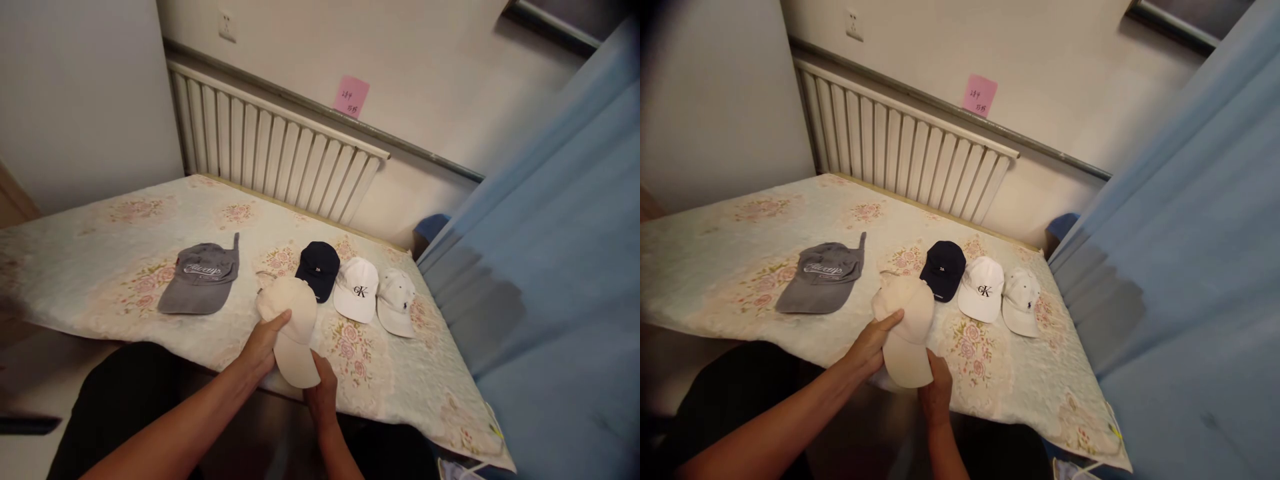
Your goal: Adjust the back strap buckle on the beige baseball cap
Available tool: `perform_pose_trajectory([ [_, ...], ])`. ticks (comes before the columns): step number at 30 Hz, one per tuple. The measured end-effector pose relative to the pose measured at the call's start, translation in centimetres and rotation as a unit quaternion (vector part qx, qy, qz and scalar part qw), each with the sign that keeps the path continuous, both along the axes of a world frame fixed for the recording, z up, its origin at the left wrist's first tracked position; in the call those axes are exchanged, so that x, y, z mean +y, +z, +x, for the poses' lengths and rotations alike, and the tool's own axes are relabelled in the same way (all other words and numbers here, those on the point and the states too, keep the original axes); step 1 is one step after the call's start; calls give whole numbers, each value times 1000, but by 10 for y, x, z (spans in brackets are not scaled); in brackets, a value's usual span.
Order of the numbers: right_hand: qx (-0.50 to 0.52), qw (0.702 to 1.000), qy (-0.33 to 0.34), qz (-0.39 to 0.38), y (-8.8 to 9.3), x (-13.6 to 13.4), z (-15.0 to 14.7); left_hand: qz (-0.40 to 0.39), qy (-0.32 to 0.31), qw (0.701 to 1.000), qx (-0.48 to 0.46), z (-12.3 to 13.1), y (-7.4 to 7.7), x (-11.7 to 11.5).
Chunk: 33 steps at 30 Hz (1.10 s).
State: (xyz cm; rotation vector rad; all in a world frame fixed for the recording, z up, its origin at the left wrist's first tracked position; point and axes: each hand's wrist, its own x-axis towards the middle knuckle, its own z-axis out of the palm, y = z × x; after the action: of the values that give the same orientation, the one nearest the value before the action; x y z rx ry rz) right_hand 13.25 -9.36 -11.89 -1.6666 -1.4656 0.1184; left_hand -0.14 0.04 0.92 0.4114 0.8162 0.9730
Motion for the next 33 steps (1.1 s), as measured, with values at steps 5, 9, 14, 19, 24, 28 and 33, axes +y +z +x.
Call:
perform_pose_trajectory([
  [5, 16, 1000, 7, -4, 7, -2, -2, -21, 4, 1000, -15, -1, 3, -1],
  [9, 26, 1000, 10, -10, 13, -2, -3, -23, 0, 999, -35, -4, 1, 1],
  [14, 43, 999, 10, 7, 10, -1, -2, -18, 3, 999, -46, -11, 1, 7],
  [19, 82, 996, 19, 18, 1, 1, 2, -11, 8, 997, -73, -18, 8, 15],
  [24, 104, 994, 20, 24, -5, 0, 7, -9, 14, 993, -120, -22, 14, 18],
  [28, 117, 993, 31, 9, -10, 0, 11, -8, 24, 987, -156, -26, 16, 20],
  [33, 167, 986, 20, 15, -5, 1, 8, 16, 49, 983, -175, -28, 19, 20],
])
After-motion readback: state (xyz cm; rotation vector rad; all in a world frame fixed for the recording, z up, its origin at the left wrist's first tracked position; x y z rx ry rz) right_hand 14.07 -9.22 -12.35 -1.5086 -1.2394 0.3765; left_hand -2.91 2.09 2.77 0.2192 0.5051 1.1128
